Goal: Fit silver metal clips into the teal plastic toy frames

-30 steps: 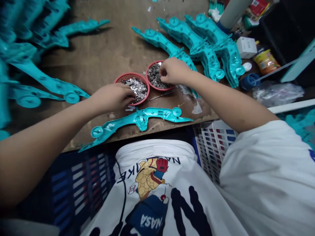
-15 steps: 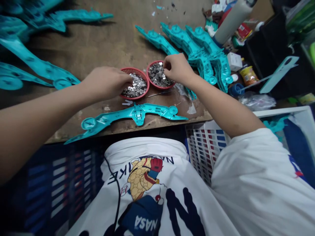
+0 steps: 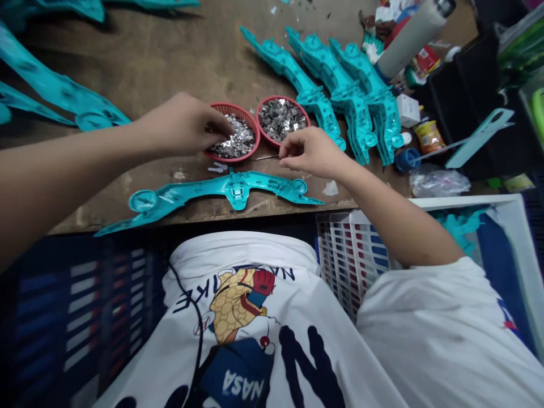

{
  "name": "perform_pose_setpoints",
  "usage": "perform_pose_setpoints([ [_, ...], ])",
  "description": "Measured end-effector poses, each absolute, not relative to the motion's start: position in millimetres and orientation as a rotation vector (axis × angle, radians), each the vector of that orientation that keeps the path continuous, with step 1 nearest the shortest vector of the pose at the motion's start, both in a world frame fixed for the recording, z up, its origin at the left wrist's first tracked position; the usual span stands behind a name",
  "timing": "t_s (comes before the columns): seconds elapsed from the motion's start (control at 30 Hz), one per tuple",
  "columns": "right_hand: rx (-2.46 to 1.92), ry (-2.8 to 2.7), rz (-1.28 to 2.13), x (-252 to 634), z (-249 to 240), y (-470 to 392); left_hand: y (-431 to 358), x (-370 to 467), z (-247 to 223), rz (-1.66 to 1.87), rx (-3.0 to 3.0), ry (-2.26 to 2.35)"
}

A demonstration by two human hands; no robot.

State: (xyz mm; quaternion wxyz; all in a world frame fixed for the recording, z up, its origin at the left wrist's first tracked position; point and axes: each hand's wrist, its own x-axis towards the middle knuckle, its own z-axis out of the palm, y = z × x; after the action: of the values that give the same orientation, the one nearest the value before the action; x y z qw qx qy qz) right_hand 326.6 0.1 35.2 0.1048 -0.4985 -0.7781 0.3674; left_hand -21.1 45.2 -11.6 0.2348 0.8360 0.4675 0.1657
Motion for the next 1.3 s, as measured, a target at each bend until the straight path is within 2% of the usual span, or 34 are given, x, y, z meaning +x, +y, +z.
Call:
perform_pose_setpoints([
  [0.1,-1.483,-2.373,1.070,326.5,29.1,0.6,36.2,-11.9,7.8,0.332,2.165,1.373],
  [0.2,-1.513,-2.396,1.130,322.5,24.8,1.2,29.9,-5.9,16.6,0.383,2.041,1.409],
  [0.33,-1.470,-2.409,1.291,316.4,18.7,-0.7,29.2,-8.9,12.6,0.504,1.925,1.276],
  [0.63,-1.489,-2.511,1.222,313.9,22.1,-2.2,30.4,-15.9,5.4,0.554,1.910,1.165],
  [0.77,-1.600,-2.450,1.260,310.8,23.7,-4.7,38.8,-24.7,-0.6,0.458,2.087,1.213],
  [0.97,-1.626,-2.288,1.347,313.1,-1.5,0.3,41.6,-30.2,-2.4,-0.034,2.669,1.208],
  [1.13,-1.491,-2.293,1.236,316.1,-21.3,2.9,34.3,-19.4,-5.9,-0.006,2.592,1.068],
  [1.3,-1.572,-2.380,1.126,309.9,-12.1,-3.2,37.7,-19.5,-9.8,0.053,2.477,1.058],
])
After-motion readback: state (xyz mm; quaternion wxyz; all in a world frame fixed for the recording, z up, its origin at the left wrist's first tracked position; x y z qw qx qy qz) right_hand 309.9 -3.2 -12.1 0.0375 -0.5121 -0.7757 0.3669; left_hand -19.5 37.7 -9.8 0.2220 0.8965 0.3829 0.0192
